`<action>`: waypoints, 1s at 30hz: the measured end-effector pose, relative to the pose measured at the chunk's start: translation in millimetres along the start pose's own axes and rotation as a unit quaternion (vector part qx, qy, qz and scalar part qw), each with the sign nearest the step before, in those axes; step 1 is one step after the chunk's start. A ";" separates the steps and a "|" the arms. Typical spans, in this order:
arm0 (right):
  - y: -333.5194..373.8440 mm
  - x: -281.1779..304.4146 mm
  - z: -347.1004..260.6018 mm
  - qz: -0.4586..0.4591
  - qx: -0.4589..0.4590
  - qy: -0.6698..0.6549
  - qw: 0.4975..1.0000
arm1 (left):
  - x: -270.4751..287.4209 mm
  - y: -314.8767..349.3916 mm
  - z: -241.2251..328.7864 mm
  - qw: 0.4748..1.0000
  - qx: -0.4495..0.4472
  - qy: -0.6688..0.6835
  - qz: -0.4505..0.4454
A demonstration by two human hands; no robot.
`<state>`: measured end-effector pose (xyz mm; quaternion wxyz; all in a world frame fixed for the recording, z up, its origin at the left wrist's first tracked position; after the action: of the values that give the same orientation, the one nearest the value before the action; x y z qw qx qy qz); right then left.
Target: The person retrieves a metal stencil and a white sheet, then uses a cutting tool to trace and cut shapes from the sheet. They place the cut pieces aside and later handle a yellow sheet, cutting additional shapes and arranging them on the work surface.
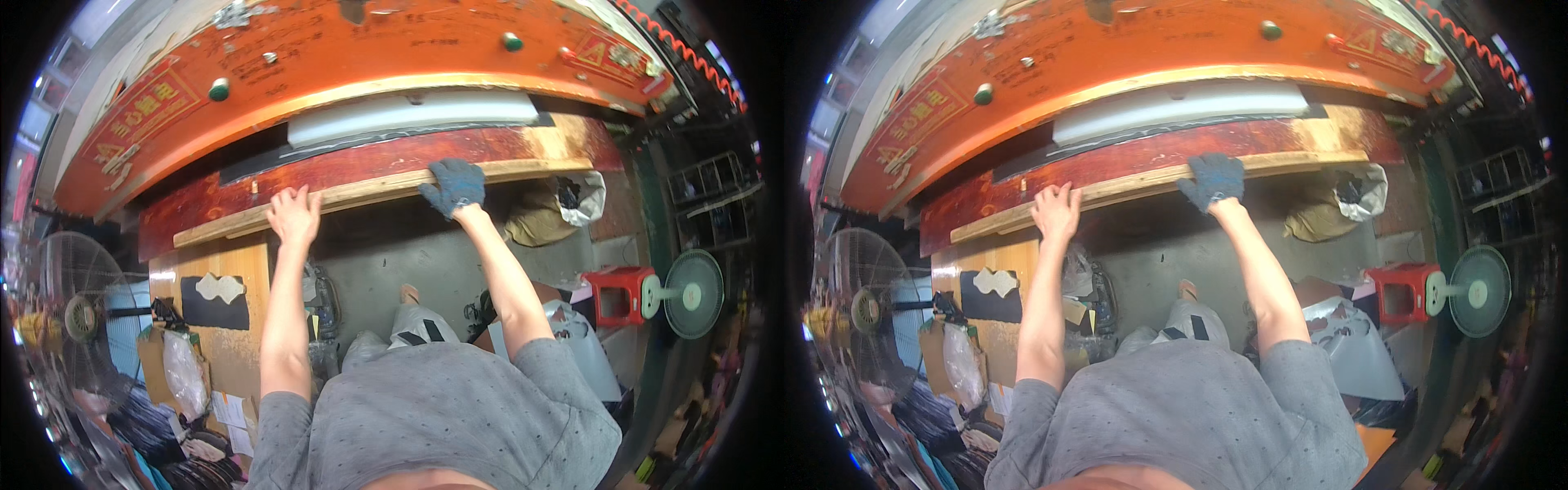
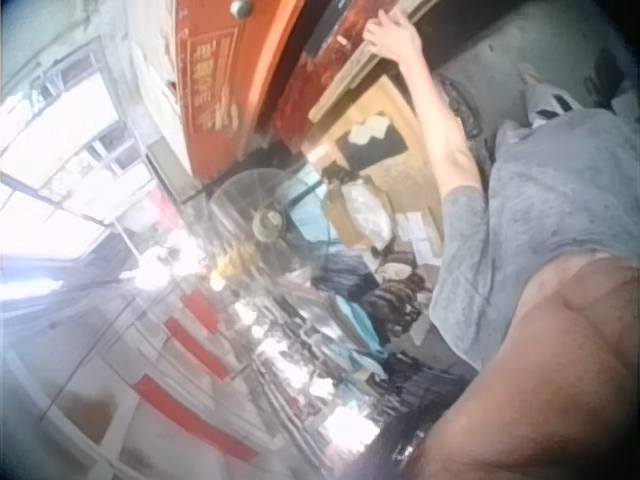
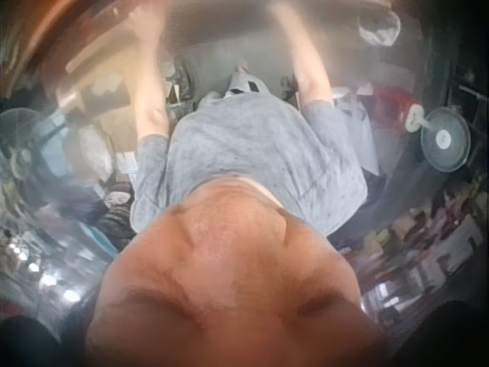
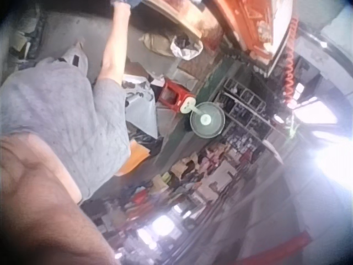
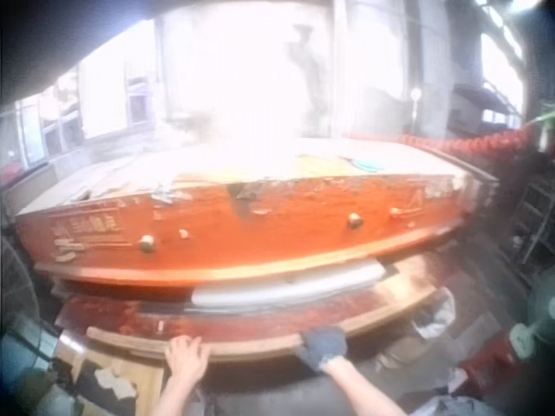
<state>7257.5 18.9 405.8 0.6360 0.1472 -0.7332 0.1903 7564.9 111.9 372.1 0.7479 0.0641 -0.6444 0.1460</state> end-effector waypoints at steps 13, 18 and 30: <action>-9.7 13.1 3.2 -0.082 -0.034 -0.006 0.996 | 13.6 3.5 2.6 0.998 0.005 -0.026 -0.065; -17.3 -6.8 42.5 -0.187 -0.013 -0.179 0.966 | 16.8 -4.1 -10.7 0.995 -0.013 0.036 -0.092; -72.4 -20.7 289.3 0.254 -0.428 -0.340 0.798 | -13.6 -127.3 -15.5 0.849 0.153 0.506 0.009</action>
<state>7040.1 -180.5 357.7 0.2733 -0.2763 -0.9200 -0.0511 7616.1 -6.4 368.0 0.9498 0.0896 -0.1468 0.2614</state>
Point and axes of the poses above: each hand's wrist, its own y-axis away from the middle knuckle, its own x-axis out of the back of the hand, z = x × y, the point moved 1 cm from there along -y, towards the middle knuckle, and after that the axes turned 14 degrees about -z, right-handed, at the moved point
